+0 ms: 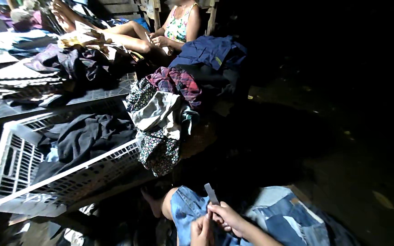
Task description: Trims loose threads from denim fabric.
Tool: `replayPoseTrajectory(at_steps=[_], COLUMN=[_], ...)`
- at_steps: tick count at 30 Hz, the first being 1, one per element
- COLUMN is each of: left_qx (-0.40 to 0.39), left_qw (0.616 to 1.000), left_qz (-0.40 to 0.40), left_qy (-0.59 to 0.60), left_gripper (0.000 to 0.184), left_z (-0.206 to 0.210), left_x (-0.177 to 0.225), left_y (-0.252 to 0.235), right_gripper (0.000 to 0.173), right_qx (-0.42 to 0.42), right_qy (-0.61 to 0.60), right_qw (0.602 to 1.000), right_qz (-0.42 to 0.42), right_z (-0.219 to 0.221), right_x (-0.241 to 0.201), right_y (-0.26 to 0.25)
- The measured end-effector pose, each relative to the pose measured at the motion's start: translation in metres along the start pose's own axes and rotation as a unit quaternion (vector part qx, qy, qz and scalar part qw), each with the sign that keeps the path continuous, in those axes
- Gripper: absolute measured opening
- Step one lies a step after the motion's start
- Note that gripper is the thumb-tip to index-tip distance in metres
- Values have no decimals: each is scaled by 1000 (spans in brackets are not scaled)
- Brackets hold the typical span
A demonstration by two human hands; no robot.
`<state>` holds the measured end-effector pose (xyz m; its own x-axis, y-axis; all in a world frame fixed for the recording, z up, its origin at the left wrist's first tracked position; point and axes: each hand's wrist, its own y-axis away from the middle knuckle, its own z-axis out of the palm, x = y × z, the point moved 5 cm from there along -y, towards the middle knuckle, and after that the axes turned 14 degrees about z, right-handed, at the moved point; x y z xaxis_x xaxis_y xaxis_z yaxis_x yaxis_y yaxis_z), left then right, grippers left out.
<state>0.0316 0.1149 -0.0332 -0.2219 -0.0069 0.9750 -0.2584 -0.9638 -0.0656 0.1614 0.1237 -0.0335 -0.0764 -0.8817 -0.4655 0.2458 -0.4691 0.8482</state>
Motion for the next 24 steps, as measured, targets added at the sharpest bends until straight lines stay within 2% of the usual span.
replayPoseTrajectory(at_steps=[2, 4, 6, 8, 9, 11, 13, 15, 17, 21, 23, 24], left_qx=[23, -24, -110, -143, -128, -45, 73, 162, 192, 267, 261, 240], left_qw=[997, 993, 987, 980, 982, 995, 997, 983, 971, 951, 956, 961], left_qz=[-72, -115, -99, -53, -31, -15, -37, -74, -107, -75, -32, -8], left_qy=[24, 4, -68, -131, -139, -91, -16, 47, 98, 137, 133, 138], left_gripper=[42, 35, 37, 43, 43, 31, 20, 29, 42, 39, 33, 30], left_z=[1, -1, -7, -13, -15, -17, -20, -18, -8, -1, -8, -10], left_x=[11, 31, 59, 92, 108, 133, 142, 132, 120, 127, 137, 139], left_y=[-2, -9, -21, -36, -46, -68, -94, -115, -126, -142, -153, -158], right_gripper=[25, 18, 19, 22, 18, 13, 11, 13, 20, 16, 17, 21], right_qx=[3, 3, 19, 10, 1, -39, -61, -37, -12, 5, 11, 23], right_qy=[19, 98, 222, 282, 277, 213, 184, 168, 144, 218, 266, 304], right_qw=[1000, 995, 973, 949, 944, 949, 957, 966, 972, 955, 928, 902], right_qz=[23, 8, -57, -140, -180, -228, -217, -194, -187, -200, -262, -307], right_z=[0, -2, 1, 11, 17, 31, 43, 49, 54, 69, 76, 77], right_x=[-1, -13, -52, -104, -127, -161, -186, -207, -224, -243, -252, -256], right_y=[0, -1, 13, 39, 50, 63, 59, 41, 24, 35, 53, 65])
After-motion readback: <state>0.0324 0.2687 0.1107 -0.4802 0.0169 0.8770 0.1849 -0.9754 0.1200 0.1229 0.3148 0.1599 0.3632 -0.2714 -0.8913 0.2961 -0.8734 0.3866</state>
